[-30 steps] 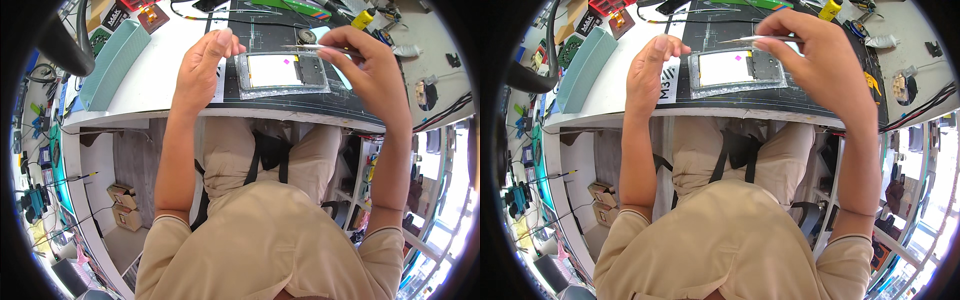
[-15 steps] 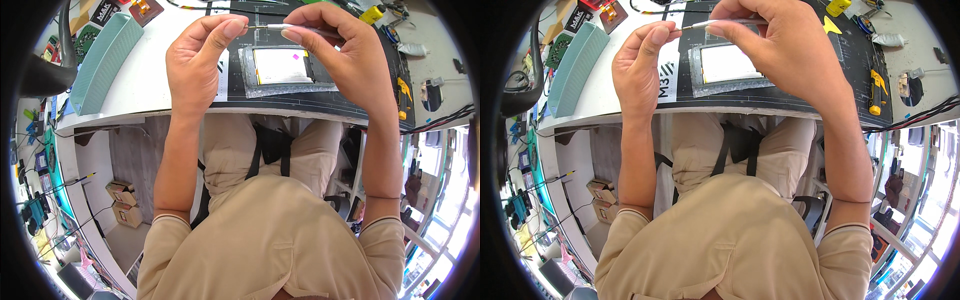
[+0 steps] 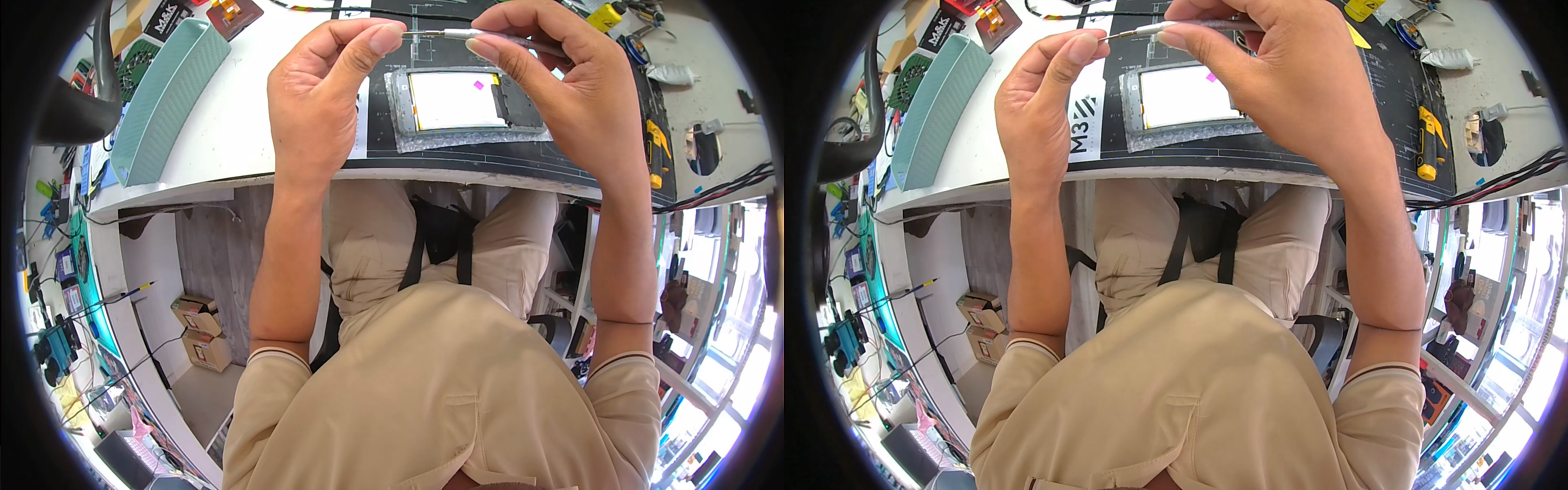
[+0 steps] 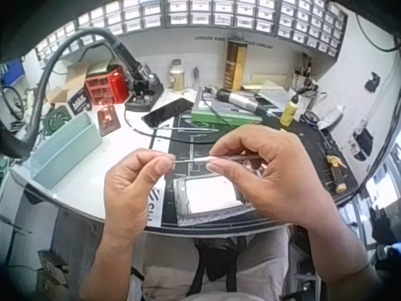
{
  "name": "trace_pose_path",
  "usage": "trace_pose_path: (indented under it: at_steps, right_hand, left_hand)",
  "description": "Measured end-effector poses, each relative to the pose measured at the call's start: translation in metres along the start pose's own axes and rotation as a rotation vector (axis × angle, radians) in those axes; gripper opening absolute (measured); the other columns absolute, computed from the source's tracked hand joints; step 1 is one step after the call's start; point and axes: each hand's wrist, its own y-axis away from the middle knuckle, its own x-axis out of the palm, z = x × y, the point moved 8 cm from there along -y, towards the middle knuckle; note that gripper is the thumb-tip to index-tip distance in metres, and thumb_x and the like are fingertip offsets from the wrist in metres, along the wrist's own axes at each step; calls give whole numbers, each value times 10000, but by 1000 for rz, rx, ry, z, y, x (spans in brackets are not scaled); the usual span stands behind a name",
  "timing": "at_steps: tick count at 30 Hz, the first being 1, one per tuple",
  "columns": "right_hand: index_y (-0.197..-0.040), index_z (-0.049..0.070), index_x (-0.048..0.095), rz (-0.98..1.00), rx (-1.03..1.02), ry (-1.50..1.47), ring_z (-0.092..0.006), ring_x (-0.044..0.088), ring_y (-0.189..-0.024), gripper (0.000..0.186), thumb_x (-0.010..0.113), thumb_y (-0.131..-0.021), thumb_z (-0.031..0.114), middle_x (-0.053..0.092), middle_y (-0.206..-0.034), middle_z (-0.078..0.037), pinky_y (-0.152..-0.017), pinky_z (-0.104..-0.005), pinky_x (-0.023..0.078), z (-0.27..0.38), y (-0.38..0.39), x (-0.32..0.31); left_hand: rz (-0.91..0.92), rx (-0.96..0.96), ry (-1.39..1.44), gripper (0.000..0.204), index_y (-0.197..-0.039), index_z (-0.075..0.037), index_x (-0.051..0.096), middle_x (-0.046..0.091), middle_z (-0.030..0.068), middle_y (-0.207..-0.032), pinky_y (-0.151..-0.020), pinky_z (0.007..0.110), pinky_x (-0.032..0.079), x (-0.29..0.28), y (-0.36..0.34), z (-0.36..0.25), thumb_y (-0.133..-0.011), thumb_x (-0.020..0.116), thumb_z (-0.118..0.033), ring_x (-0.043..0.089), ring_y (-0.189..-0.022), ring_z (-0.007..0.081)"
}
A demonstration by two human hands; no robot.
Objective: The person uses a small screwdriver to remove screws from a disassembled smartphone chassis on a workbench. They repeatedly pick up and place screws, then handle a small circuit board and a light-blue phone back cover.
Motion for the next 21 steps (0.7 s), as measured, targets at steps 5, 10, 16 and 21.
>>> trace_pose_path:
  at_steps: [5,10,16,21]
  right_hand:
    - [-1032,-10,758,-31,-154,-87,-141,649,-705,185,821,-924,127,751,-918,-89,-635,-272,510,-14,-1,0]
    - [-998,-7,762,26,-126,68,-177,664,-710,165,792,-940,146,750,-889,-118,-655,-299,518,-1,1,1]
    - [-947,-15,757,311,28,60,-249,685,-742,183,750,-965,167,725,-823,-149,-701,-345,532,17,-17,0]
    - [-929,-6,751,322,-447,200,-329,675,-833,135,741,-926,129,717,-849,-134,-778,-397,544,41,-15,5]
  left_hand:
    - [-9,-11,-26,214,-1122,26,776,791,75,-1029,-891,216,547,1,2,-3,-1004,789,-151,713,-964,98]
    - [-5,-48,-92,222,-1104,18,784,784,65,-1016,-909,231,520,-1,5,-3,-999,794,-177,697,-968,101]
    - [61,-42,-184,175,-1052,-9,796,769,39,-965,-835,235,510,-4,14,5,-982,805,-169,672,-910,88]
    - [160,90,-372,123,-1000,-37,804,750,35,-911,-844,273,511,-1,24,4,-959,804,-153,677,-889,114]
